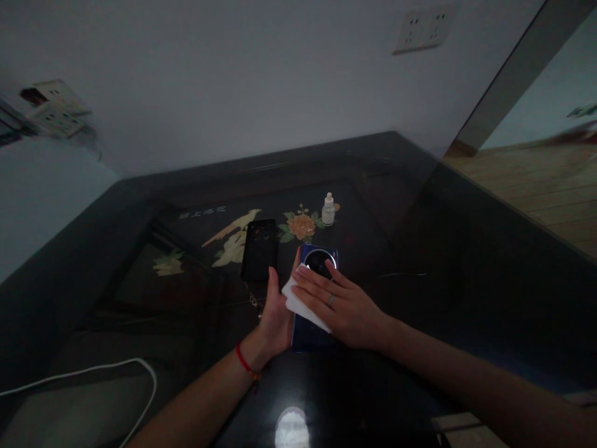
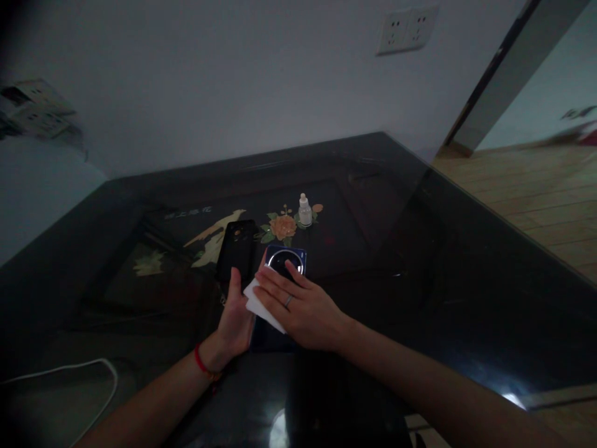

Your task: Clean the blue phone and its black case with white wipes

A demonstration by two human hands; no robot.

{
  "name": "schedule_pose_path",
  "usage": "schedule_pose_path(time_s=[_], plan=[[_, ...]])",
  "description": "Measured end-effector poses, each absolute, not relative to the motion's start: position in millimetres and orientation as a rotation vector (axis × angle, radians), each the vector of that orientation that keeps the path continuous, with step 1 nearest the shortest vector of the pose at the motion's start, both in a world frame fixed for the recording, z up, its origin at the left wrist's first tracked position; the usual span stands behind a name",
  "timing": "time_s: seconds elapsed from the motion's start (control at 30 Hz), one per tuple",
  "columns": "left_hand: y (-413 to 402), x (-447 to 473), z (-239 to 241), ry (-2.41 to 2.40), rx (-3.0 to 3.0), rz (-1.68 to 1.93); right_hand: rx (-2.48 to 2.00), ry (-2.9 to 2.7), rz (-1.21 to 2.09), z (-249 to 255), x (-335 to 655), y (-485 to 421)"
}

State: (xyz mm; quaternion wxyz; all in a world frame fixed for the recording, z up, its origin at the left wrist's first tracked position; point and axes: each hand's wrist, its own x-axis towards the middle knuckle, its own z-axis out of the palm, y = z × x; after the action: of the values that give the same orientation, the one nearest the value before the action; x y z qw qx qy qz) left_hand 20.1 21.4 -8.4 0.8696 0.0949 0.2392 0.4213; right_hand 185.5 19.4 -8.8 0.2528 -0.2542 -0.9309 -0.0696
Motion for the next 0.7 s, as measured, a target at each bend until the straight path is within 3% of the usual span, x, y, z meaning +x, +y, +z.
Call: schedule_pose_path(time_s=[0.27, 0.5, 0.7], plan=[[30, 14, -8, 0.500, 0.299, 0.988, -0.217, -2.604, -0.144, -8, 186, 12], [22, 20, -6, 0.598, 0.194, 0.943, -0.707, -2.393, -0.223, -3, 187, 20], [22, 19, -6, 0.578, 0.239, 0.969, -0.643, -2.527, -0.122, -9, 179, 16]])
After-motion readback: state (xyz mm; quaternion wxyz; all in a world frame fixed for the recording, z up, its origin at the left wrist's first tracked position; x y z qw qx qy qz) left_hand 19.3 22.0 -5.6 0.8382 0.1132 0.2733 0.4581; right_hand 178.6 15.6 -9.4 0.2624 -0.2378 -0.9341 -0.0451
